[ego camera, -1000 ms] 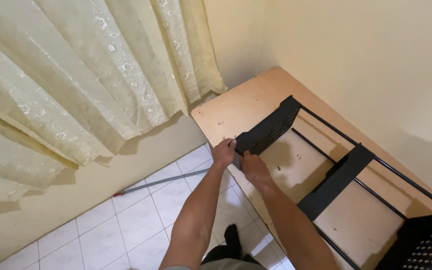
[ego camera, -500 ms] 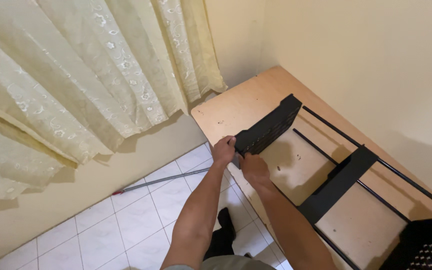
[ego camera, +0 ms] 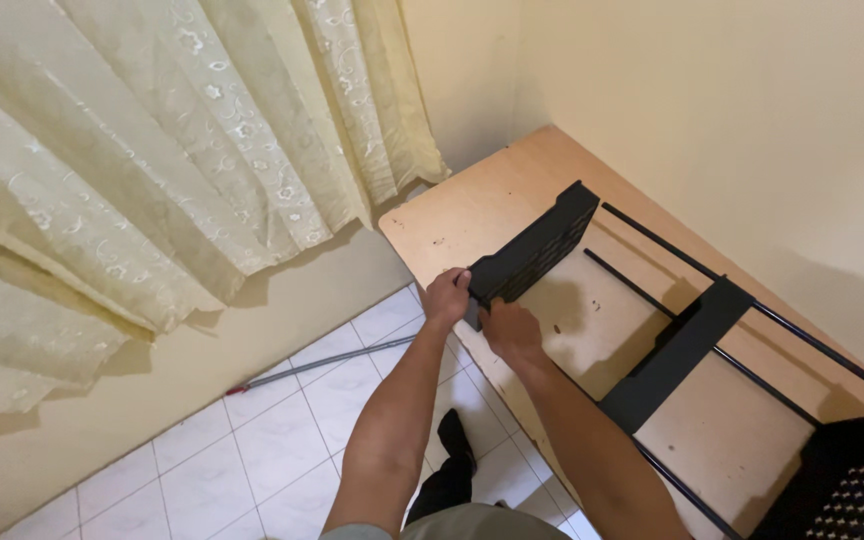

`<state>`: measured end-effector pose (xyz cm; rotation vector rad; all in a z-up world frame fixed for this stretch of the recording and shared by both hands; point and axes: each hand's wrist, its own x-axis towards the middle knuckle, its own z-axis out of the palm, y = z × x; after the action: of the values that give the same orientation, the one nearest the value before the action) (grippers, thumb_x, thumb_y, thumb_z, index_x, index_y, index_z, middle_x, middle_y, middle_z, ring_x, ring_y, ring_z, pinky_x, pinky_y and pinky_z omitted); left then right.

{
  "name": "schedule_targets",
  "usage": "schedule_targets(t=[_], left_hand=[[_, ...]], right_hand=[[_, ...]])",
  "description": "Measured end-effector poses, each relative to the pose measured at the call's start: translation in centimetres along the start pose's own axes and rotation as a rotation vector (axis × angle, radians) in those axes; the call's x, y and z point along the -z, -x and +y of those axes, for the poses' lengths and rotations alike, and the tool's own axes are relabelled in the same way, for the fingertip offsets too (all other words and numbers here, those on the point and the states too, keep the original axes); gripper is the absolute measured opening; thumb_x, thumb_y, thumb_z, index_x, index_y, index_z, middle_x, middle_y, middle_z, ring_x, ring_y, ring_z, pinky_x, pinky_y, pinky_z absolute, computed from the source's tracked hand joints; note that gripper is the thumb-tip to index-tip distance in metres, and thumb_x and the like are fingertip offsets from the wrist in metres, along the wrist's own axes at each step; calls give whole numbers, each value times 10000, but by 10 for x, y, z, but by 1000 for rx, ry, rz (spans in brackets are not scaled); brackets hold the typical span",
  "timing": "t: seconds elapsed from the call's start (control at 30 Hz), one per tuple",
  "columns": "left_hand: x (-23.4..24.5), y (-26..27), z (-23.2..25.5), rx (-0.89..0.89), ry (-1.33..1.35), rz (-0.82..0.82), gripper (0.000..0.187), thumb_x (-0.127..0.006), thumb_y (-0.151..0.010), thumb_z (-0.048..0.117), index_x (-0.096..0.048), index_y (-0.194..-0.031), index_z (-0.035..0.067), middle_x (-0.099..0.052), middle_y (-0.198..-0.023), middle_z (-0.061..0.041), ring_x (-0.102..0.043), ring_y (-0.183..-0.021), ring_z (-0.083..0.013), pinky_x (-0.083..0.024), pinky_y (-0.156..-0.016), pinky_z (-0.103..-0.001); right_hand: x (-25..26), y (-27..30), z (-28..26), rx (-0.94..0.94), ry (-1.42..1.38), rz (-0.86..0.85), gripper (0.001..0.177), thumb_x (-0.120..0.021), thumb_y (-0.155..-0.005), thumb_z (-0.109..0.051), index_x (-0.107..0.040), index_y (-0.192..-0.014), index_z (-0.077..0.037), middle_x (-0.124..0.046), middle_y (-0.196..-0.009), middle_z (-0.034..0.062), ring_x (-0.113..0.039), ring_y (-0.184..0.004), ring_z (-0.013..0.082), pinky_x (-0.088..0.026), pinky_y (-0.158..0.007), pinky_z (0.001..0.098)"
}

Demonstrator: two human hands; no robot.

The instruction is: The person disassembles a black three-tier plastic shelf on a wooden table. They remove the top tray, then detach the vertical support rods from the side frames one by one, placing each component on the table. The process continues until the shelf is fully broken down into its individual parts.

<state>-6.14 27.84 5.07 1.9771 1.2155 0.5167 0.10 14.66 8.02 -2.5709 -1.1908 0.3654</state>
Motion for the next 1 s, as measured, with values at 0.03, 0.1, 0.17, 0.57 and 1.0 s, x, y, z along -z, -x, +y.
schedule_targets(t=[0.03,0.1,0.17,0.57,1.0], left_hand=[[-1,0,1,-12,-14,4,297,-572,-1000,400,-745,-1147,208,-741,-1178,-86,-668,-1130,-325,-496,-992,-421],[2,-1,2,-8,-31,-20,302,-577,-999,396,-740,-1161,201,-725,-1193,-102,-655,-1141,-341,-491,-990,-433],[3,1,2,-9,-14,-33,310,-579,-998,392,-735,-1179,195,-719,-1206,-114,-653,-1146,-351,-496,-992,-433],[-4,-9,-6,42,230,-89,287,-690,-926,316,-765,-1136,136,-784,-1081,-120,-747,-1010,-282,-572,-902,-394],[11,-47,-38,-219,62,239,247,-725,-923,265,-779,-1082,84,-739,-1051,-185,-686,-1014,-368,-509,-942,-446]], right_hand=[[-1,0,3,11,2,14,412,-590,-983,-447,-689,-1043,-52,-732,-969,211,-714,-948,406,-568,-827,513],[-3,0,3,24,8,40,394,-604,-973,-436,-686,-1043,-56,-729,-964,209,-714,-939,408,-570,-815,515],[-3,3,9,54,12,31,397,-587,-983,-441,-683,-1049,-62,-735,-973,206,-721,-940,403,-570,-821,515],[18,22,37,93,-8,59,547,-619,-925,-538,-669,-1135,-35,-713,-1033,227,-703,-980,399,-569,-828,504],[3,3,45,123,-96,139,486,-549,-984,-486,-722,-1026,-33,-719,-984,208,-697,-943,380,-543,-835,501]])
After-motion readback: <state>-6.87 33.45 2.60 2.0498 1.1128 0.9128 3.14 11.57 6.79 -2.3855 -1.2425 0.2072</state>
